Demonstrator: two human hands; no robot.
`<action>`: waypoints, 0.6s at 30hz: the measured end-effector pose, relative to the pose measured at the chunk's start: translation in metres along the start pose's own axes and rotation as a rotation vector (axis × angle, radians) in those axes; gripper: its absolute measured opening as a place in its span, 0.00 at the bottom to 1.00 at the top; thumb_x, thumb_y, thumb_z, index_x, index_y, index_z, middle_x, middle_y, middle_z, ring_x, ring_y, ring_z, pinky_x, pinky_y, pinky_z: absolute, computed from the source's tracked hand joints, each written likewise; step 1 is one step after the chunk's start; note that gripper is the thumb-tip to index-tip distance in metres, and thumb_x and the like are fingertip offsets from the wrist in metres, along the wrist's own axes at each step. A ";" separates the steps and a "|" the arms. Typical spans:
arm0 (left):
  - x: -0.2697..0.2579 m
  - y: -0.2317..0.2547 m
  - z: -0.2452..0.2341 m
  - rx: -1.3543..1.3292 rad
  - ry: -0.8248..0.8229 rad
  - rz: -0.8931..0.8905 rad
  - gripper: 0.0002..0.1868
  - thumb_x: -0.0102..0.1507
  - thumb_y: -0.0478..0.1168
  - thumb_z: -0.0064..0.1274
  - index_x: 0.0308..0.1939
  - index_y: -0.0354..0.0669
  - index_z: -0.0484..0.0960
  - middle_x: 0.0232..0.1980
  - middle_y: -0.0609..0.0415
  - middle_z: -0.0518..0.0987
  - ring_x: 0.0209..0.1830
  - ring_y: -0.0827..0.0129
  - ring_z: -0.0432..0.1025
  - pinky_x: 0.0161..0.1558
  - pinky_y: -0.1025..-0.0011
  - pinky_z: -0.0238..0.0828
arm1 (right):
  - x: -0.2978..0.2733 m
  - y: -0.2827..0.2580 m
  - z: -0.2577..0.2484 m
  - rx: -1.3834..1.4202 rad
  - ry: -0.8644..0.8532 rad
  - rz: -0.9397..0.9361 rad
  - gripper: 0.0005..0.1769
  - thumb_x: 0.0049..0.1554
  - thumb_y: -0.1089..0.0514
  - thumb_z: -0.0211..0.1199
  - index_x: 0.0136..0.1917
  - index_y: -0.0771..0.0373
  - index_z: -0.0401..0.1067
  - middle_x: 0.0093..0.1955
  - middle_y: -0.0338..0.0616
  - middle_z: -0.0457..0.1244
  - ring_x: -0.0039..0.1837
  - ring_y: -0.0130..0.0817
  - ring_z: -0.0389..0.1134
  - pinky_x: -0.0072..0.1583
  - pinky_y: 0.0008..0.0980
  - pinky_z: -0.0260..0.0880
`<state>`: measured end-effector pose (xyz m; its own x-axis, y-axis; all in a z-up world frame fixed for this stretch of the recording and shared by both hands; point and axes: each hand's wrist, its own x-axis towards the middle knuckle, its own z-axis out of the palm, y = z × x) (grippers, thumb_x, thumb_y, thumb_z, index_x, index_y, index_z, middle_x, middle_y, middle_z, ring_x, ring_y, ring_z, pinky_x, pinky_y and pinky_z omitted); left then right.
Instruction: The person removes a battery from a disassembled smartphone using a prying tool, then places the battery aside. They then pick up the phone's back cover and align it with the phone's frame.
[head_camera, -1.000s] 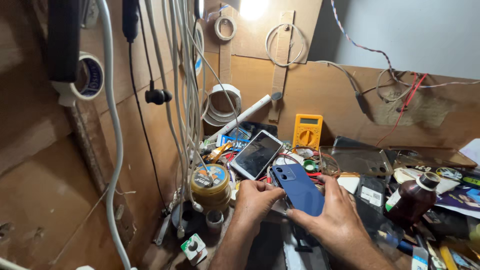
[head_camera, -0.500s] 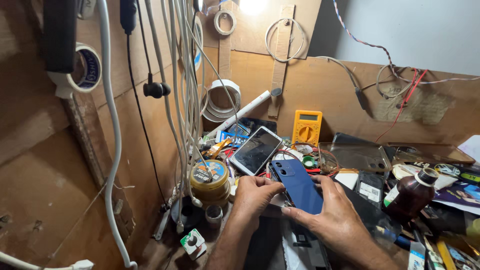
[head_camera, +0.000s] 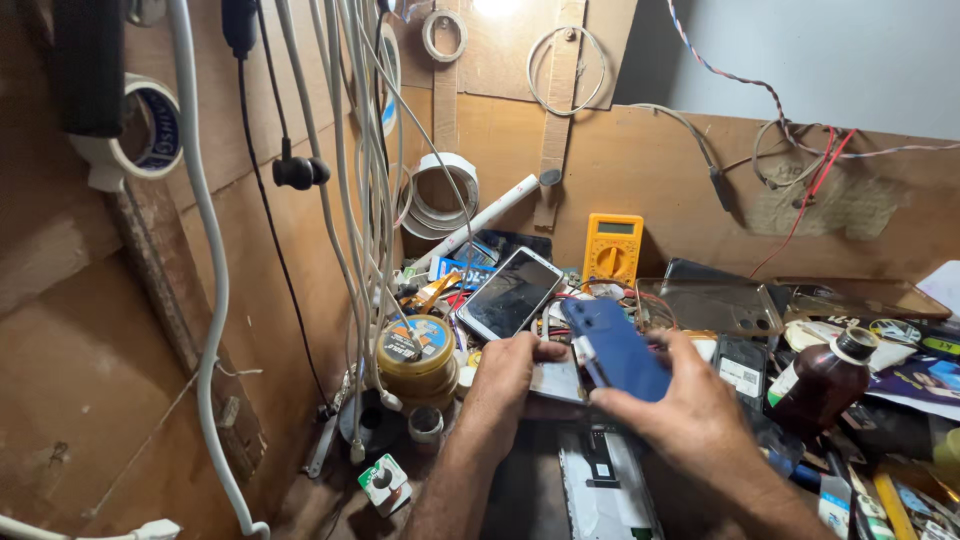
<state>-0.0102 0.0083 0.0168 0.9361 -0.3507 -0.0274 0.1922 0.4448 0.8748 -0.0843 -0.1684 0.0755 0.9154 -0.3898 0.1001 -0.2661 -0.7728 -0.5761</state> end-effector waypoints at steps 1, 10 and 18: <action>-0.001 0.001 0.001 -0.003 -0.014 0.029 0.23 0.65 0.40 0.41 0.53 0.22 0.81 0.41 0.42 0.84 0.34 0.64 0.82 0.31 0.68 0.87 | 0.001 0.001 -0.001 0.005 0.035 -0.024 0.55 0.38 0.40 0.83 0.71 0.60 0.61 0.63 0.55 0.67 0.62 0.47 0.72 0.63 0.42 0.71; 0.000 0.004 0.012 -0.017 0.170 0.074 0.42 0.61 0.26 0.46 0.74 0.44 0.40 0.49 0.41 0.82 0.40 0.52 0.82 0.34 0.54 0.86 | 0.013 0.021 -0.007 -0.056 0.220 -0.111 0.60 0.38 0.47 0.79 0.75 0.67 0.52 0.58 0.63 0.68 0.58 0.57 0.72 0.60 0.47 0.72; 0.031 -0.025 0.010 -0.265 0.146 0.131 0.10 0.63 0.31 0.50 0.43 0.24 0.81 0.40 0.42 0.84 0.34 0.62 0.81 0.39 0.64 0.80 | 0.001 0.013 0.001 -0.054 0.138 -0.044 0.75 0.42 0.47 0.81 0.80 0.65 0.27 0.51 0.70 0.67 0.53 0.63 0.73 0.59 0.47 0.74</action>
<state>0.0115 -0.0218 -0.0015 0.9865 -0.1634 -0.0085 0.1195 0.6837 0.7199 -0.0863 -0.1780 0.0674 0.8773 -0.4170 0.2374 -0.2456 -0.8153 -0.5244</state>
